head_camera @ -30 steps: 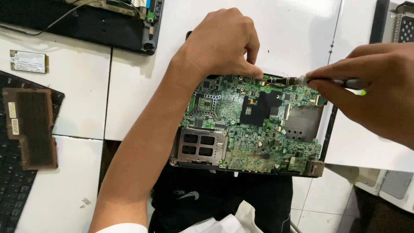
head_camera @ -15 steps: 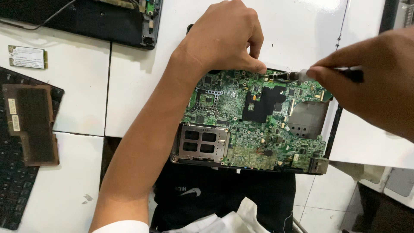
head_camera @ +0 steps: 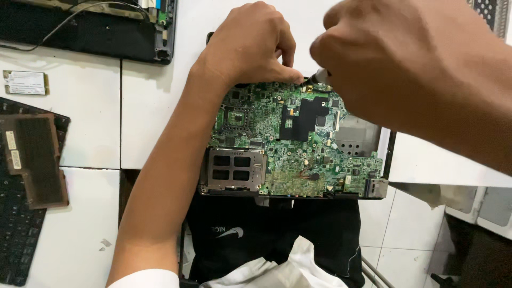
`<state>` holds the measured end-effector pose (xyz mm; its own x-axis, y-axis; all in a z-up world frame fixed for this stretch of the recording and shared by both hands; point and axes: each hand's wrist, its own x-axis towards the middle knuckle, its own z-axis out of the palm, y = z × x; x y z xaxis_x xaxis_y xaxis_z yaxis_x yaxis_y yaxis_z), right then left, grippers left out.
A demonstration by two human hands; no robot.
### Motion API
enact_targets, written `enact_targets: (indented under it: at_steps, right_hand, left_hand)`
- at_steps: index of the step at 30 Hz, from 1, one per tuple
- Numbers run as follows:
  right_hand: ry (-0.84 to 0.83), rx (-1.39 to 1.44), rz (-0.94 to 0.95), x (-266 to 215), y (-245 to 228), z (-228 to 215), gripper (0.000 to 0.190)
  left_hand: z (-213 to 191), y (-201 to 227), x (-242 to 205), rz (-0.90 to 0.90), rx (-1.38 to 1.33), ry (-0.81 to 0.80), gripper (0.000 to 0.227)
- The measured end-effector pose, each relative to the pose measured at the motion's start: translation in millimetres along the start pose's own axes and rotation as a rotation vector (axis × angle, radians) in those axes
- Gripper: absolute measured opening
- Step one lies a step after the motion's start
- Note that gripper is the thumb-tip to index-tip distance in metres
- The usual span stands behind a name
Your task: The person uses a screwdriver to remove screws from the motherboard of a disassembled laptop. They place the removed screws into a small green container on the table.
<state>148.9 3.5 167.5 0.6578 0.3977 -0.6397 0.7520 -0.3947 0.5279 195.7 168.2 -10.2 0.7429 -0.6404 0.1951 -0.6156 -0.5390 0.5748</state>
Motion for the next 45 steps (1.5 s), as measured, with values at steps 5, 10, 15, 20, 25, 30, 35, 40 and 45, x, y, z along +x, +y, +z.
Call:
enact_targets:
  at_steps: [5,10,15,20,25,30,35,40,45]
  right_hand:
    - [-0.025,0.009,0.058,-0.1,-3.6,16.9,0.052]
    - [-0.107,-0.027,0.034,-6.6,-6.7,4.1,0.055]
    - [-0.14,-0.214,0.033,-4.5,-7.6,11.2,0.087]
    - [0.054,-0.072,0.049,-9.1,-14.1,15.3,0.027]
    - [-0.047,0.037,0.174,-3.3,-18.9,17.4,0.106]
    - [0.166,-0.106,0.028,-6.0,-12.7,24.9,0.032]
    - [0.113,0.002,0.161,-0.9,-18.3,36.6,0.051]
    - [-0.039,-0.195,0.052,-0.1,-13.6,20.0,0.056]
    - [0.046,0.111,0.252,3.8,-15.9,30.9,0.061]
  left_hand:
    - [0.0,-0.6,0.0,0.001,-0.005,-0.014,0.037]
    - [2.3,-3.6,0.9,0.033,0.009,0.022,0.033]
    - [0.1,-1.4,1.0,-0.029,-0.022,-0.033,0.034]
    - [4.9,-6.2,-0.3,0.01,-0.025,-0.015,0.035]
    - [7.5,-7.2,1.2,-0.001,-0.008,-0.012,0.024]
    - [7.3,-9.5,1.7,0.03,-0.022,-0.006,0.036]
    - [2.7,-6.6,2.7,0.015,-0.037,-0.009,0.038]
    - [4.5,-6.8,1.8,0.008,-0.02,-0.007,0.038]
    - [3.5,-6.5,2.7,0.043,-0.013,0.021,0.036]
